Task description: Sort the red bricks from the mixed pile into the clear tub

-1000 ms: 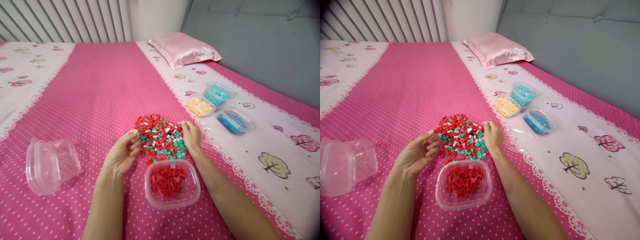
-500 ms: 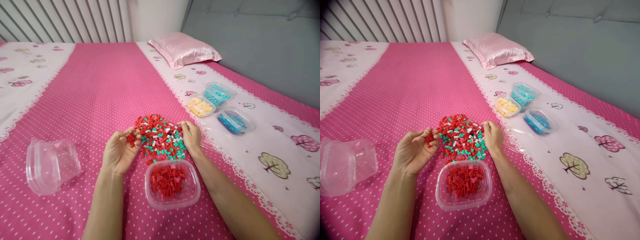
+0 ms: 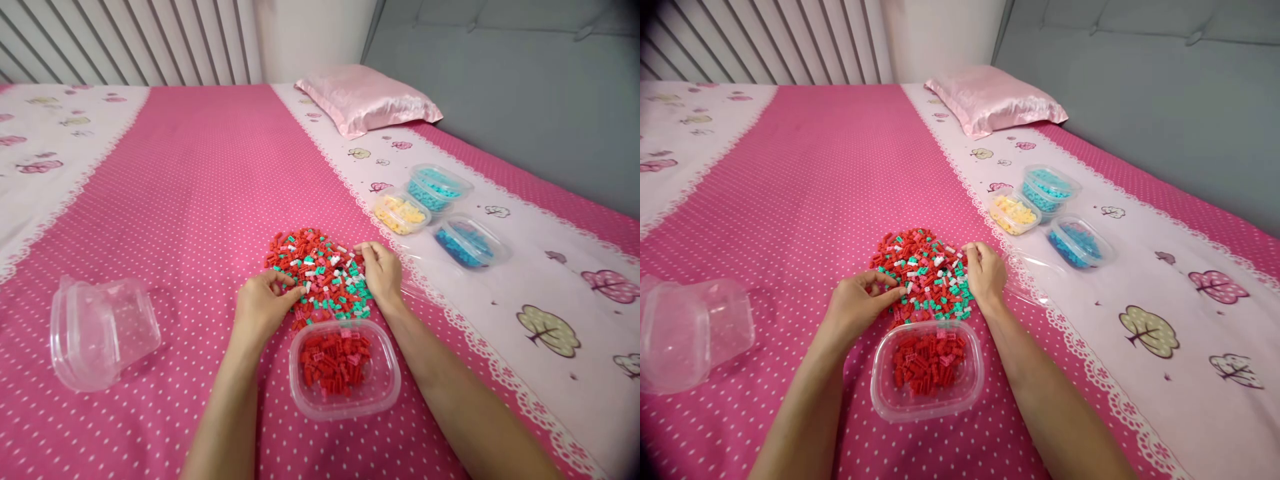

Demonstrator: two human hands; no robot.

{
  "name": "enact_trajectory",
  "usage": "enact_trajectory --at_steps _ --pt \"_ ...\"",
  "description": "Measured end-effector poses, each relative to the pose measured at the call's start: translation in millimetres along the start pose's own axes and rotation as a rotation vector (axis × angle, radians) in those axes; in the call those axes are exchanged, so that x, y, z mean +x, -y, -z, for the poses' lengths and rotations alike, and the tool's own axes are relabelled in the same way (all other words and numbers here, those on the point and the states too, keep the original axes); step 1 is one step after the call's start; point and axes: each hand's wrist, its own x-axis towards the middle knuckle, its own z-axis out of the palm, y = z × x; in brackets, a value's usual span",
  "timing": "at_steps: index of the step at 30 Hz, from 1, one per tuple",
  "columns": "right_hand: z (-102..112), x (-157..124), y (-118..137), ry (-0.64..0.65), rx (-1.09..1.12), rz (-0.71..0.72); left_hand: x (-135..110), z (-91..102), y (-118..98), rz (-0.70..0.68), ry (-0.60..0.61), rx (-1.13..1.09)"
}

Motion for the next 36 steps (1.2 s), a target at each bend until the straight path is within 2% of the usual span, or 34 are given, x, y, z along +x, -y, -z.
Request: enact_trajectory --at_steps 10,17,19,22,30,36 --pt "0 0 0 -0.007 -0.006 0.003 -2 -3.6 -3 -0.014 0.016 0.137" --pt "-1 0 -1 -0.003 -0.007 0.004 -3 2.3 -5 0.003 0.054 -0.029" --pt "-1 0 -2 -0.004 -0.008 0.013 -4 5.2 -6 0.034 0.055 -0.122" --pt "-1 0 -3 -0.004 -0.008 0.016 -6 10.1 -9 0.083 0.088 -0.38" --pt "-1 0 -3 0.0 -0.016 0.017 -8 24.1 -18 0.294 0.367 -1.192" --pt "-2 0 -4 -0.003 -0.006 0.019 -8 29.2 -20 0.393 0.43 -1.397"
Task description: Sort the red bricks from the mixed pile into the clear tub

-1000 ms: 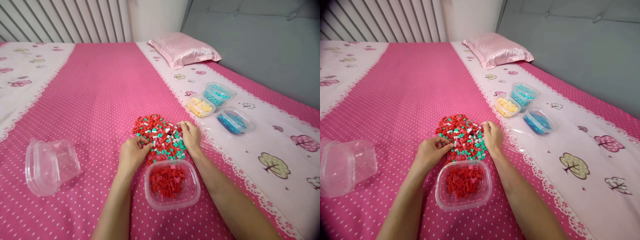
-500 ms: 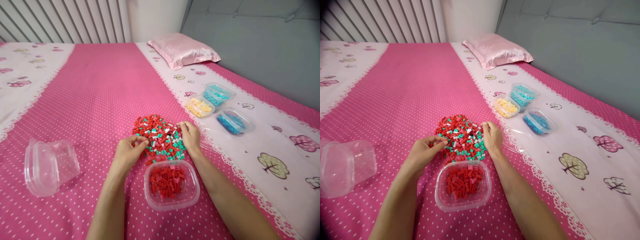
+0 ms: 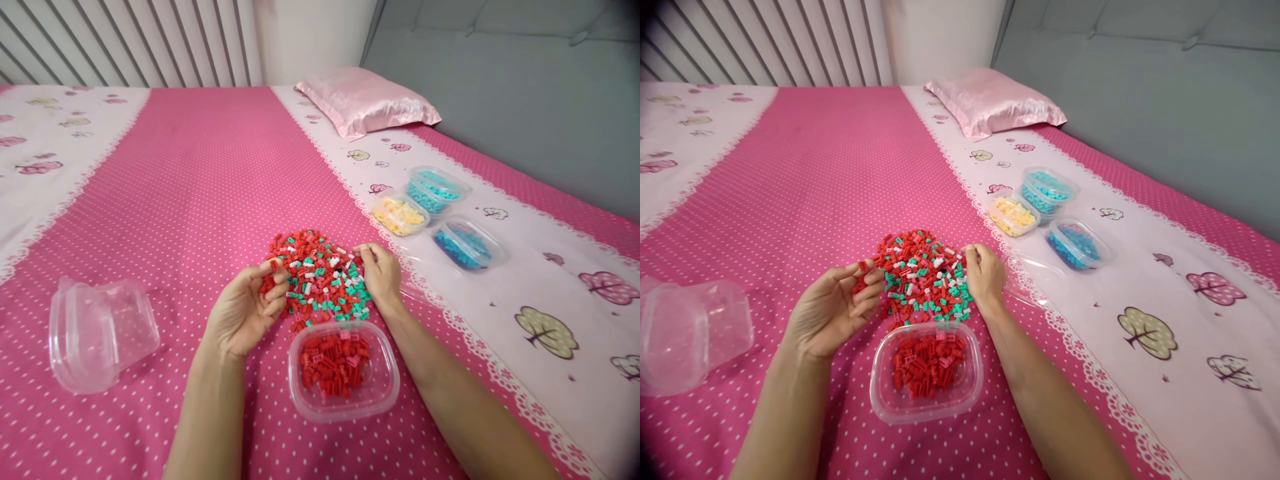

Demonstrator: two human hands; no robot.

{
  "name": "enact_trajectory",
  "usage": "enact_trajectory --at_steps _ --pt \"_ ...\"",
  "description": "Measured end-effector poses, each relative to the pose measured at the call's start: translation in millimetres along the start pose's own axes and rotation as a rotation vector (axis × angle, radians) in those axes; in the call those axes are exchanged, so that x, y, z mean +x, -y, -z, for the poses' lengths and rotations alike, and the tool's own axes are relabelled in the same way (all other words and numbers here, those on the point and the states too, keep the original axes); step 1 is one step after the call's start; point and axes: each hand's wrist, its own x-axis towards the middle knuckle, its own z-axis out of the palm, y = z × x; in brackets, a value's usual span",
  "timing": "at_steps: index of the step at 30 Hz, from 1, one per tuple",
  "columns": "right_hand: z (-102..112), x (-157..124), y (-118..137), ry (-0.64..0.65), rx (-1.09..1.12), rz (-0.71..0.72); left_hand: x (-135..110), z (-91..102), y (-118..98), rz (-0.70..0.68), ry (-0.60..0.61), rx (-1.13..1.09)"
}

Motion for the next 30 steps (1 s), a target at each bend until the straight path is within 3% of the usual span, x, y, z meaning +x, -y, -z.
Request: enact_trajectory --at_steps 7,14,18,24,30 --pt "0 0 0 0.003 -0.006 -0.006 1 2.6 -2 -0.007 0.037 -0.028" --pt "0 0 0 0.001 -0.011 0.004 7 -1.2 3 -0.131 -0.186 0.088" --pt "0 0 0 0.002 -0.008 0.003 10 0.9 7 -0.179 -0.202 0.149" --pt "0 0 1 0.002 -0.028 -0.004 16 9.5 19 -0.311 -0.273 0.467" --pt "0 0 1 0.005 -0.035 -0.014 30 19.7 31 -0.505 -0.322 0.995"
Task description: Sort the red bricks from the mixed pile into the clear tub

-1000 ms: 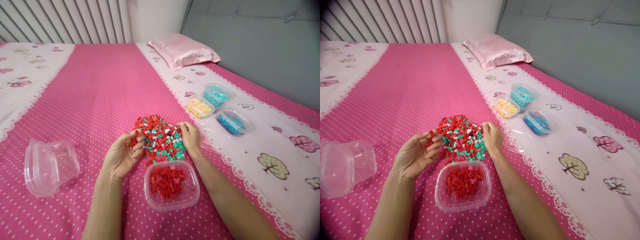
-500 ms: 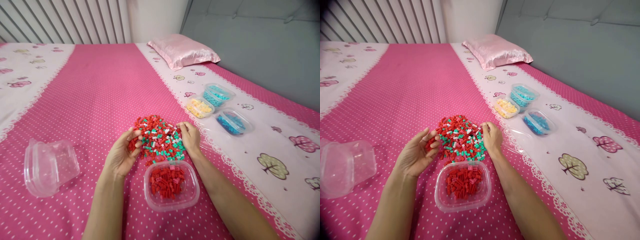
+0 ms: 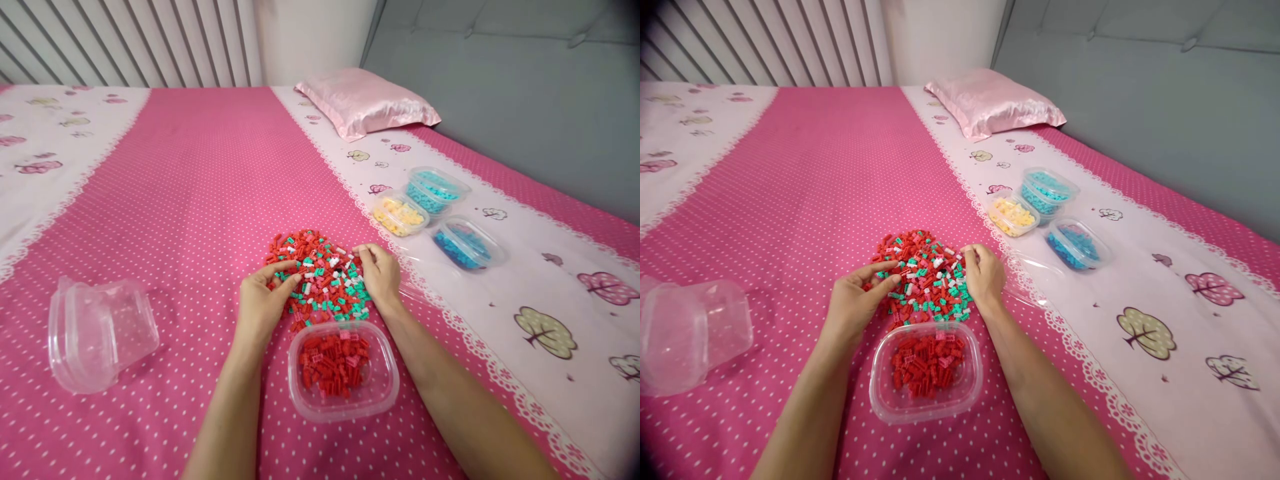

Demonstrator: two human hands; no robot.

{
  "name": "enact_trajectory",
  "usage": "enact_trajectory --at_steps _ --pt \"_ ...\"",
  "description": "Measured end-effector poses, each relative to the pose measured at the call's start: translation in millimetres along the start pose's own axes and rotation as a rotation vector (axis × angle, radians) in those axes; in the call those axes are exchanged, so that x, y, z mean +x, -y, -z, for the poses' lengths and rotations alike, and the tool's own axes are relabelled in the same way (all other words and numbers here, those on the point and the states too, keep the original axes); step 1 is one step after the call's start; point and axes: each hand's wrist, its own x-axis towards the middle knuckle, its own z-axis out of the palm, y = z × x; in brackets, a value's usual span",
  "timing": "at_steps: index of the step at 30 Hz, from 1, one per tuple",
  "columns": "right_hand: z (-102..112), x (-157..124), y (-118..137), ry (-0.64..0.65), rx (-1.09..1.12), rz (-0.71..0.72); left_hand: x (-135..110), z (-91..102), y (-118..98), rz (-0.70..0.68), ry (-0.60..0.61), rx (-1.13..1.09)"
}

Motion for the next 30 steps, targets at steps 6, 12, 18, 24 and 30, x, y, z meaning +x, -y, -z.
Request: enact_trajectory --at_steps 6,12,18,24,30 --pt "0 -1 1 0.0 -0.011 0.001 1 -4.6 4 -0.061 -0.01 0.251" --pt "1 -1 2 0.003 -0.006 -0.012 -1 -5.0 2 -0.064 -0.042 0.243" --pt "1 -1 1 0.006 -0.01 -0.006 -1 -4.8 -3 -0.029 -0.043 0.077" --pt "0 0 0 0.01 0.001 -0.005 -5 -2.8 -13 0.017 -0.055 -0.207" --pt "0 0 0 0.01 -0.003 -0.001 -8 4.7 -26 0.096 0.05 -0.644"
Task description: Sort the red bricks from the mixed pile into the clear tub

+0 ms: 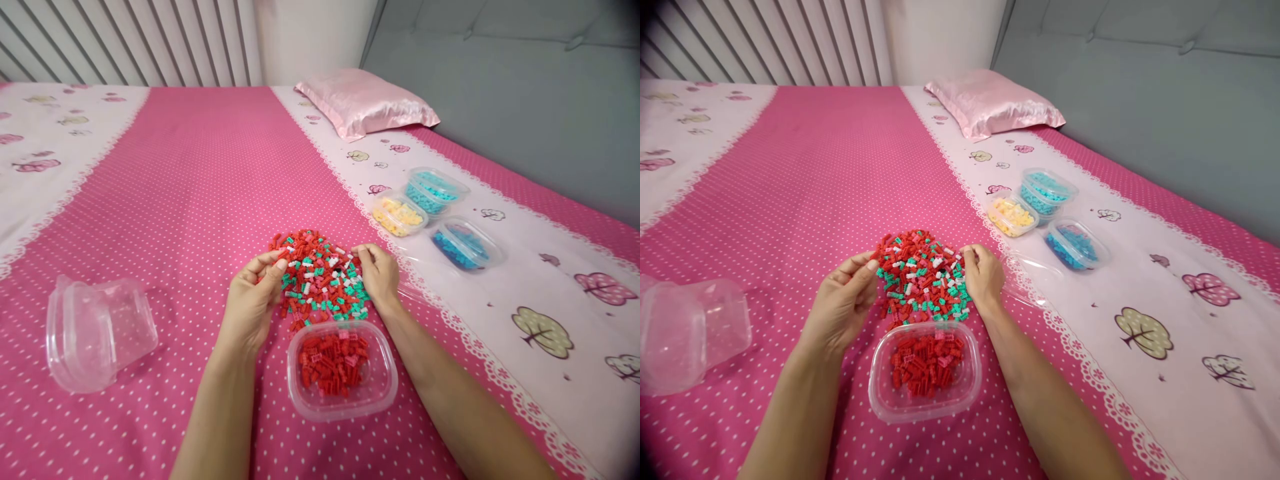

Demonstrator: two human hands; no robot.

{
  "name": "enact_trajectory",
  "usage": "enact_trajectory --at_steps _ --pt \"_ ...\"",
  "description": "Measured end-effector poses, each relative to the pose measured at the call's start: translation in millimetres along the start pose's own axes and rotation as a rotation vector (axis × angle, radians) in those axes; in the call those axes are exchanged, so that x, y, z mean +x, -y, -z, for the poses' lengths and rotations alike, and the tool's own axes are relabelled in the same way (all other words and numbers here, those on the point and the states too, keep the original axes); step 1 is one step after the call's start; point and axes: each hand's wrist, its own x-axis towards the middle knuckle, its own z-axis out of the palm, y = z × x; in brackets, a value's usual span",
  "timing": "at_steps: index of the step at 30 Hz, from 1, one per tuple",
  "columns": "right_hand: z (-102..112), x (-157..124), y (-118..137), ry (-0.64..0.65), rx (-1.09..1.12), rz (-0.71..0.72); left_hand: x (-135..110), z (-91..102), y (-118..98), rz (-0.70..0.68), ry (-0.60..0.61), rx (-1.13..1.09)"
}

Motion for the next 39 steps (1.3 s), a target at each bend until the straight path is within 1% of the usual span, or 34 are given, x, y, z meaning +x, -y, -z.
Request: enact_trajectory --at_steps 4,7,13,16,19,22,26,27,29,31,33,36,39 --pt "0 0 1 -0.002 0.001 -0.001 -2 0.7 -7 0.064 0.086 -0.225" --pt "0 0 1 0.0 0.005 0.001 -4 2.1 -10 0.1 0.12 -0.349" --pt "1 -1 1 -0.001 -0.009 0.004 -4 5.1 -15 0.19 0.14 -0.495" --pt "1 -1 2 0.003 -0.003 0.006 -3 6.6 -15 0.216 0.13 -0.493" --pt "1 -1 2 0.001 -0.001 0.002 -1 6.3 -10 0.169 0.041 -0.332" --pt "1 -1 1 0.0 -0.01 -0.004 1 4.2 -3 0.077 -0.051 -0.088" --pt "0 0 1 0.004 -0.007 -0.003 4 3.1 8 -0.038 -0.127 0.227" --pt "0 0 1 0.005 -0.01 -0.006 5 3.8 10 -0.07 -0.128 0.316" --pt "0 0 1 0.007 -0.015 -0.01 7 6.2 15 -0.123 -0.09 0.489" --pt "0 0 2 0.008 -0.014 -0.013 8 9.0 18 -0.141 -0.036 0.64" --pt "0 0 2 0.007 -0.011 -0.013 9 11.0 20 -0.154 -0.01 0.768" --pt "0 0 2 0.006 -0.015 -0.013 8 10.7 20 -0.179 -0.018 0.948" --pt "0 0 2 0.008 -0.017 -0.012 6 8.2 19 -0.203 -0.027 1.065"
